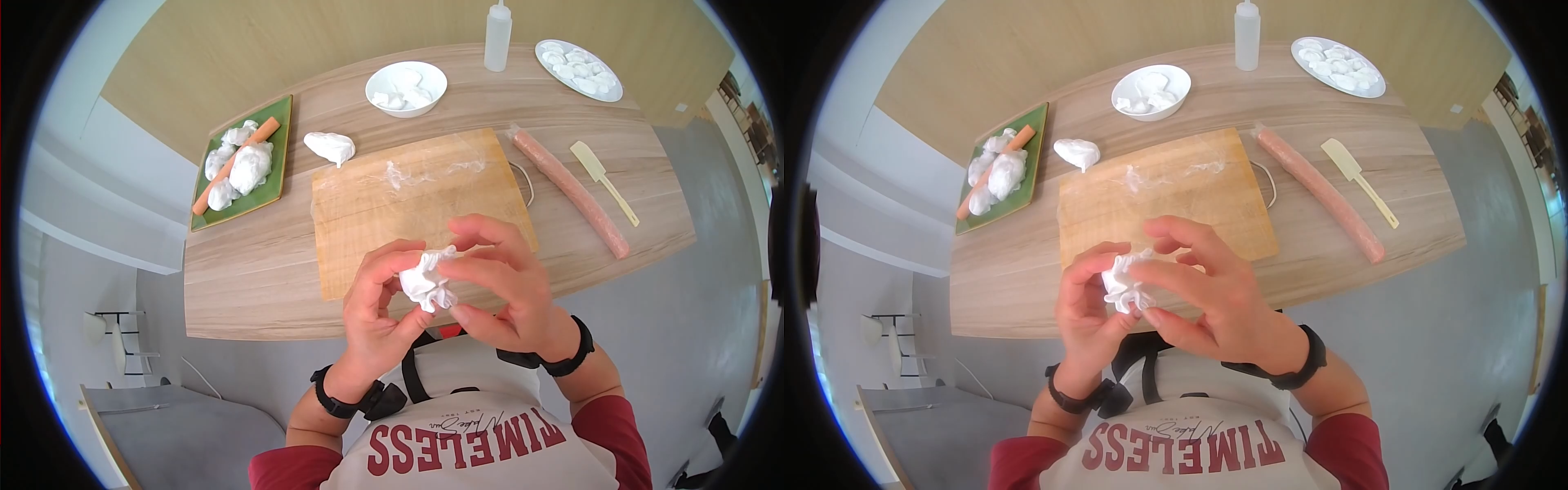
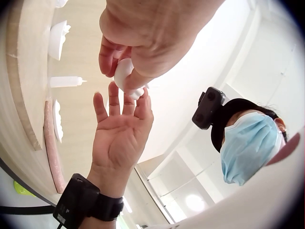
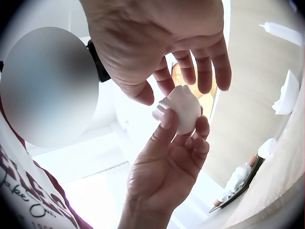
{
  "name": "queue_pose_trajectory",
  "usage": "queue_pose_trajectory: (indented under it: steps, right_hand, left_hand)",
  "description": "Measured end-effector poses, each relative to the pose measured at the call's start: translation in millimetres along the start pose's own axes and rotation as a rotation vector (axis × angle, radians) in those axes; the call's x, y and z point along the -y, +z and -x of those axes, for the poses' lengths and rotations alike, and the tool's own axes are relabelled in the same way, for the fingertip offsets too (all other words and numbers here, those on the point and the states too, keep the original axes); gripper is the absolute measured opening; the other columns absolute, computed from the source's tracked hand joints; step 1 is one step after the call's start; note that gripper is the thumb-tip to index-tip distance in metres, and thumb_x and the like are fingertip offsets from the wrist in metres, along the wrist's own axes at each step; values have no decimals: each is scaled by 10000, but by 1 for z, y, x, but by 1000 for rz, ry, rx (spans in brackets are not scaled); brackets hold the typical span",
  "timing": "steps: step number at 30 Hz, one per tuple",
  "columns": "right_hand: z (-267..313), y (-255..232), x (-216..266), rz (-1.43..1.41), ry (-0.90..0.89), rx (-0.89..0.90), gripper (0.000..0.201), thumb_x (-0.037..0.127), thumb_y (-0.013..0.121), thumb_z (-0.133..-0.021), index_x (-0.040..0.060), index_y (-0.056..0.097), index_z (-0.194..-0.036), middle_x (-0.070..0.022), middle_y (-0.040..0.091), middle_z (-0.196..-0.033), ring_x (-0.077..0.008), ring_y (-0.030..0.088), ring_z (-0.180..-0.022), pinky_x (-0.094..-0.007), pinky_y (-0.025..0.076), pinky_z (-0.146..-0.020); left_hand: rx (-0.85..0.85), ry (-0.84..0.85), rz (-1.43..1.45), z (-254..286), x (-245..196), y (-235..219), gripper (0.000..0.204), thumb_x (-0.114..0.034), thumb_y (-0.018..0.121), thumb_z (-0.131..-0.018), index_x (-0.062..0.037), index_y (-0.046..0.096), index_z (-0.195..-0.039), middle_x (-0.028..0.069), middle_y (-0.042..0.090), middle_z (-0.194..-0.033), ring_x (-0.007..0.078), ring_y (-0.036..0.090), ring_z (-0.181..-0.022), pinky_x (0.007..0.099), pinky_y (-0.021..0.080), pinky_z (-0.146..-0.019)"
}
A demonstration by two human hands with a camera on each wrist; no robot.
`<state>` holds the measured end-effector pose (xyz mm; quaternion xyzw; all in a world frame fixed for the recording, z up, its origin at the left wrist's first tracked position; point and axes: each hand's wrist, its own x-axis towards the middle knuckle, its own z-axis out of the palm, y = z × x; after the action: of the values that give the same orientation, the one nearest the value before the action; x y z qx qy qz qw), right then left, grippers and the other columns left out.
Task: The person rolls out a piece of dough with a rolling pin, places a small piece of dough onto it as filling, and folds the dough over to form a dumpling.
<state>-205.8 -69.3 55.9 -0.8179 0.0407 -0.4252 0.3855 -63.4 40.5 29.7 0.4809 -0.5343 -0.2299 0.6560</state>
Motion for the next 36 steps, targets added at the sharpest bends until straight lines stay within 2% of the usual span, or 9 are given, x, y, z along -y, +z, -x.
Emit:
queue_pose_trajectory:
  steps: [9, 11, 12, 15, 26, 29, 31, 34, 36]
  right_hand:
    - [4, 1, -3, 47, 40, -10, 232, 66, 683, -731, 45, 610, -950, -152, 529, -1125, -242, 600, -821, -303, 504, -682]
    - [4, 0, -3, 45, 44, -21, 217, 64, 678, -738, 43, 607, -941, -151, 535, -1114, -240, 601, -814, -301, 502, -678]
    - [5, 1, -5, 3, 55, -34, 210, 61, 667, -748, 42, 607, -948, -153, 532, -1116, -240, 601, -809, -304, 502, -678]
    - [5, 1, -5, -49, 64, -33, 202, 56, 647, -764, 39, 607, -961, -156, 524, -1125, -238, 602, -807, -307, 501, -679]
    - [3, -1, -9, 0, -9, 7, 221, 43, 644, -742, 48, 609, -961, -164, 506, -1135, -229, 607, -755, -312, 503, -652]
    - [5, -1, -9, 12, -7, 20, 254, 56, 645, -742, 42, 590, -990, -165, 504, -1148, -238, 601, -811, -318, 497, -669]
    - [7, 1, -5, -135, 180, -37, 323, 85, 660, -753, 25, 562, -1054, -164, 507, -1161, -251, 577, -912, -328, 481, -733]
    - [6, 2, 0, -147, 234, -41, 415, 132, 674, -770, 5, 531, -1138, -166, 511, -1180, -263, 543, -1007, -334, 455, -810]
    - [9, 4, -7, -95, 182, -11, 436, 141, 673, -779, -3, 523, -1162, -170, 510, -1188, -266, 539, -1021, -334, 447, -831]
  left_hand:
    - [-2, -34, 129, 3, 3, 5, 598, 80, 690, -709, -49, 425, -1229, 98, 458, -1180, 173, 514, -1071, 293, 461, -868]
    - [-60, -182, 161, 5, 0, 7, 591, 72, 696, -707, -46, 447, -1230, 77, 454, -1160, 166, 512, -1066, 287, 461, -871]
    - [-60, -181, 162, 4, -1, 7, 591, 72, 696, -707, -46, 447, -1230, 77, 454, -1160, 166, 512, -1066, 287, 461, -871]
    - [4, -132, -8, 0, -2, 5, 566, 58, 708, -704, -43, 482, -1213, 61, 452, -1140, 162, 515, -1054, 285, 463, -873]
    - [66, -202, 306, -1, 3, 7, 480, -8, 711, -745, -42, 473, -1160, 68, 524, -1156, 153, 516, -1063, 295, 429, -898]
    - [8, -244, 344, -1, 5, 9, 515, -35, 772, -699, -50, 489, -1130, 75, 530, -1161, 145, 533, -1008, 287, 447, -856]
    - [21, -218, 367, -1, 6, 9, 477, -33, 737, -734, -43, 479, -1135, 79, 520, -1173, 149, 524, -1039, 291, 441, -878]
    - [25, -195, 401, 1, 10, 8, 470, -34, 705, -770, -34, 461, -1172, 88, 504, -1197, 157, 510, -1081, 295, 441, -896]
    - [19, -198, 412, 2, 10, 10, 502, -37, 707, -770, -33, 452, -1203, 93, 498, -1210, 161, 505, -1092, 295, 446, -892]
